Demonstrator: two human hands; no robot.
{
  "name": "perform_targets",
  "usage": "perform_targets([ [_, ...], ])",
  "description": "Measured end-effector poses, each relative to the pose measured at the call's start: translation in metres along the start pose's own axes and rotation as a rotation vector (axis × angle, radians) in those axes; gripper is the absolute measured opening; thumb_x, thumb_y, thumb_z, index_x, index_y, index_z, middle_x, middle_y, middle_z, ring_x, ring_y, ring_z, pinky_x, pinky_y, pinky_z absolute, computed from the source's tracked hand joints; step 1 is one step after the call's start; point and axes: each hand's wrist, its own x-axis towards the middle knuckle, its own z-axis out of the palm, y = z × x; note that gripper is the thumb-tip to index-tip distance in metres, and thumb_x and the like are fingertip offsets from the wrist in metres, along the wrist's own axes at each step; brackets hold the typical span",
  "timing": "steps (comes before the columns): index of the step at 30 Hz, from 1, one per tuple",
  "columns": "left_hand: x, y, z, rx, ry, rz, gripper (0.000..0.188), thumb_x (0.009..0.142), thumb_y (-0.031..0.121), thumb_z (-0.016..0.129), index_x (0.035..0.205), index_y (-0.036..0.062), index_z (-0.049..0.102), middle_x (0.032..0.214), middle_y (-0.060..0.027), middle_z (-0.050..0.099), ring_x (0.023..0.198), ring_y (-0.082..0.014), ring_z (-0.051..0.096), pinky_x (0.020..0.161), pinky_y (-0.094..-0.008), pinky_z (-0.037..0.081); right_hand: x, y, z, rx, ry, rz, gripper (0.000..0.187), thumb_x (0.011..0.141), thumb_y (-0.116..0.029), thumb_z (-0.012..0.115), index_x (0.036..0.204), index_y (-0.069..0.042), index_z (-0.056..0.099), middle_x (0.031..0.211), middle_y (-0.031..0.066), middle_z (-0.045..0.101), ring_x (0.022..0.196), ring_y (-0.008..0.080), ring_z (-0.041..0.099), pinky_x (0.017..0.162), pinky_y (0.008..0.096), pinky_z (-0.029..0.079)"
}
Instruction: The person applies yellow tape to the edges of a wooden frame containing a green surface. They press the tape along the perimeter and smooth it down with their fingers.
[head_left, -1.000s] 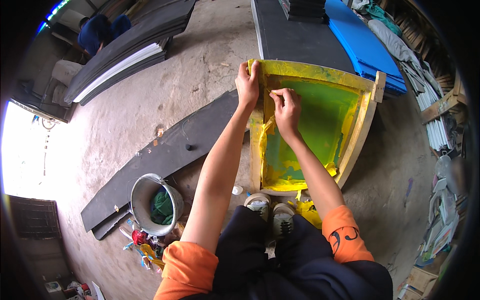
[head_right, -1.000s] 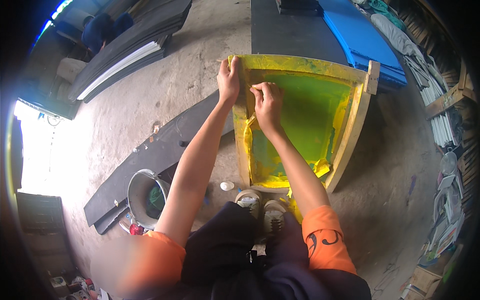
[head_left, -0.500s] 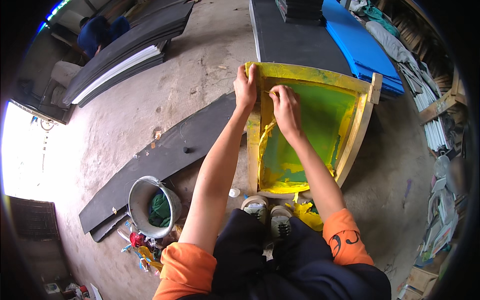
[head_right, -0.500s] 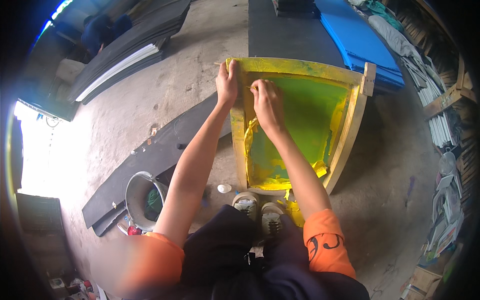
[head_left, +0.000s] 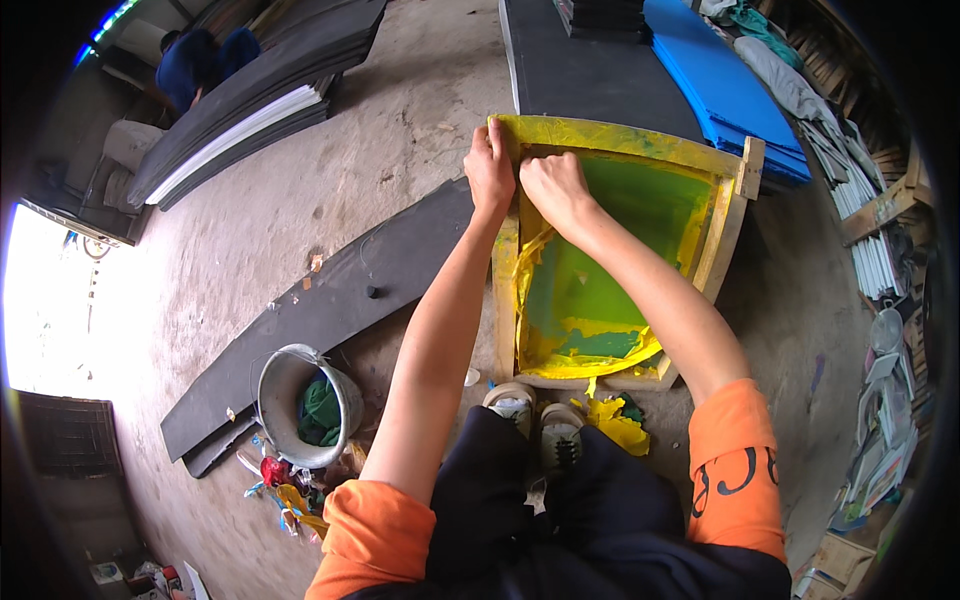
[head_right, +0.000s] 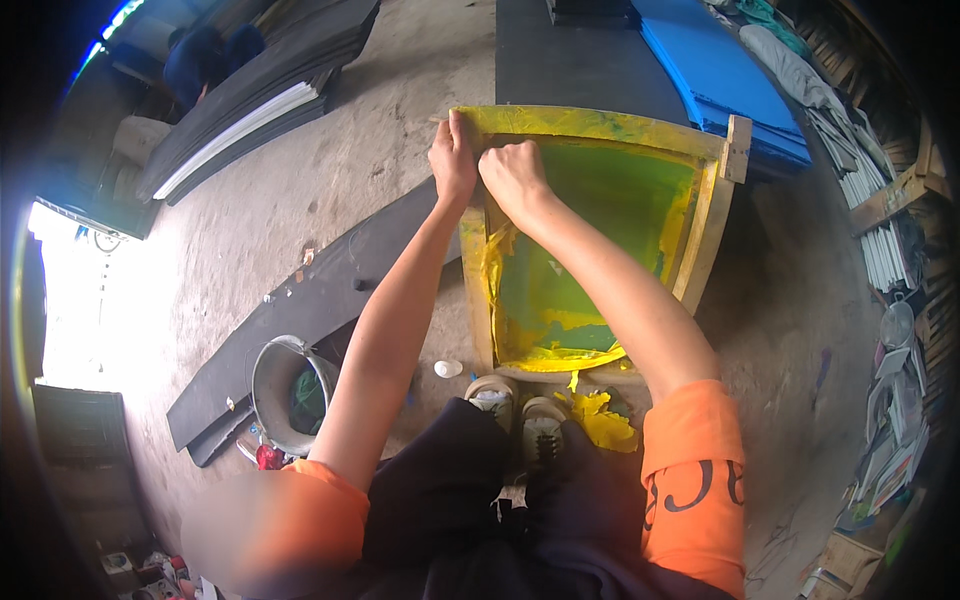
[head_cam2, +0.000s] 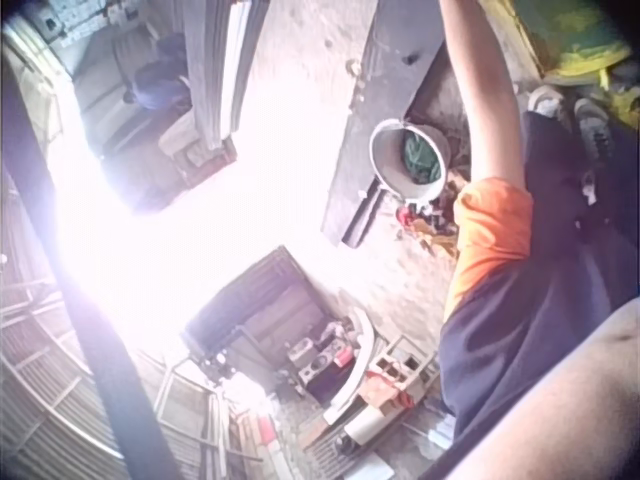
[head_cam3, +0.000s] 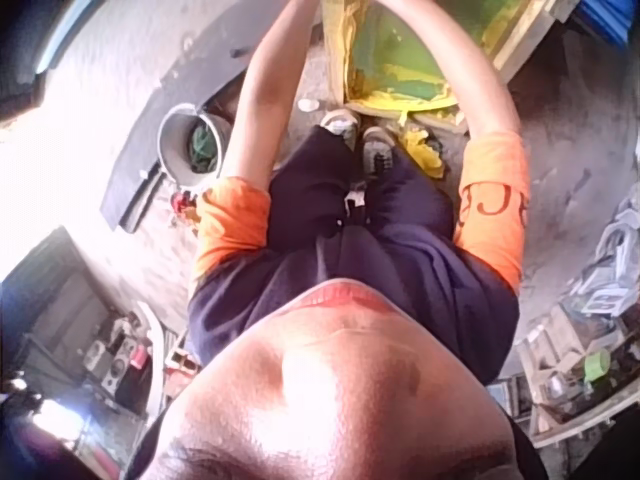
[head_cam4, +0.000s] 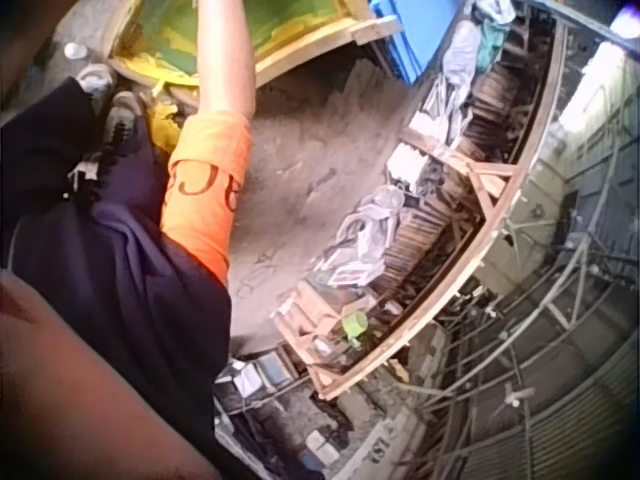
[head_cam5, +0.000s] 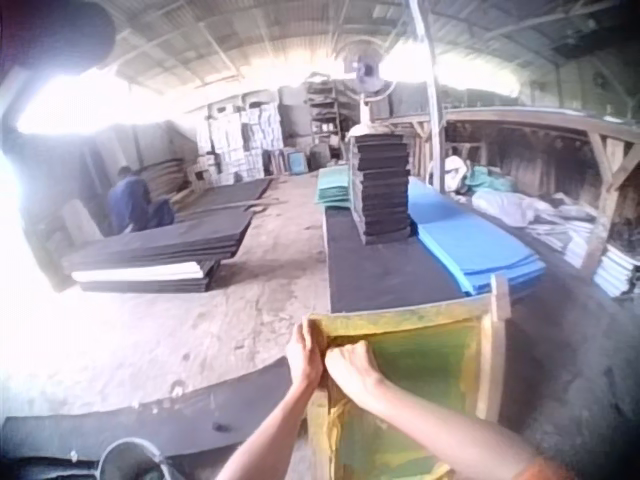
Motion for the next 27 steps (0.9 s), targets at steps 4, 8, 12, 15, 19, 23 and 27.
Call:
perform_targets([
  [4, 0.001, 0.008, 0.0, 0.142, 0.071, 0.029, 0.051, 0.091, 0.044, 0.03, 0.089, 0.0016, 0.057, 0.079, -0.0256, 0.06, 0.079, -0.0446, 0.055, 0.07, -0.0495, 0.042, -0.013, -0.005, 0.011, 0.152, 0.089, 0.06, 0.007, 0.074, -0.008, 0.054, 0.071, -0.012, 0.059, 0.056, 0.0053, 0.061, 0.056, 0.0169, 0.063, 0.051, 0.0276, 0.046],
  [8, -0.003, 0.016, 0.008, 0.192, 0.05, -0.005, 0.05, 0.092, 0.044, 0.028, 0.09, 0.0038, 0.058, 0.078, -0.0268, 0.059, 0.081, -0.0453, 0.055, 0.072, -0.0511, 0.042, -0.025, -0.005, 0.014, 0.316, 0.148, 0.179, 0.009, 0.073, -0.002, 0.049, 0.074, -0.005, 0.058, 0.055, 0.0133, 0.059, 0.055, 0.0236, 0.063, 0.052, 0.0345, 0.048],
  [12, 0.003, 0.006, 0.01, 0.263, 0.067, -0.029, 0.053, 0.091, 0.046, 0.024, 0.097, 0.006, 0.059, 0.083, -0.028, 0.059, 0.082, -0.0466, 0.054, 0.072, -0.0528, 0.042, -0.077, -0.022, 0.002, 0.255, 0.164, 0.194, 0.006, 0.076, -0.002, 0.05, 0.078, -0.006, 0.055, 0.057, 0.0118, 0.058, 0.058, 0.0231, 0.061, 0.052, 0.0337, 0.047],
  [15, 0.004, 0.003, 0.004, 0.231, -0.013, -0.087, 0.06, 0.09, 0.048, 0.021, 0.1, 0.0021, 0.059, 0.089, -0.0256, 0.06, 0.09, -0.0437, 0.054, 0.08, -0.0494, 0.04, -0.145, -0.032, 0.026, 0.52, 0.107, 0.309, 0.02, 0.086, -0.017, 0.051, 0.072, -0.003, 0.054, 0.046, 0.013, 0.053, 0.045, 0.0275, 0.058, 0.041, 0.0365, 0.045],
  [19, 0.002, 0.011, 0.01, 0.211, -0.008, -0.027, 0.059, 0.091, 0.047, 0.021, 0.104, 0.002, 0.058, 0.091, -0.0252, 0.059, 0.092, -0.0434, 0.054, 0.08, -0.0472, 0.04, -0.148, -0.018, 0.009, 0.551, 0.087, 0.277, 0.018, 0.086, -0.016, 0.051, 0.072, -0.004, 0.056, 0.046, 0.0129, 0.053, 0.044, 0.0259, 0.058, 0.041, 0.0345, 0.045],
  [23, -0.001, 0.013, 0.005, 0.188, -0.004, -0.002, 0.057, 0.091, 0.045, 0.023, 0.106, 0.0026, 0.057, 0.091, -0.0255, 0.059, 0.091, -0.0436, 0.053, 0.079, -0.0465, 0.04, -0.167, -0.024, 0.0, 0.546, 0.058, 0.263, 0.017, 0.085, -0.016, 0.052, 0.072, -0.006, 0.057, 0.045, 0.0111, 0.054, 0.042, 0.0227, 0.059, 0.043, 0.032, 0.046],
  [27, -0.002, 0.011, 0.007, 0.16, -0.005, 0.033, 0.057, 0.091, 0.046, 0.024, 0.101, 0.0019, 0.058, 0.087, -0.0253, 0.059, 0.086, -0.0422, 0.055, 0.077, -0.0448, 0.041, -0.171, -0.018, 0.001, 0.558, 0.065, 0.265, 0.019, 0.086, -0.019, 0.05, 0.073, -0.007, 0.056, 0.044, 0.0103, 0.054, 0.04, 0.0242, 0.057, 0.042, 0.032, 0.046],
])
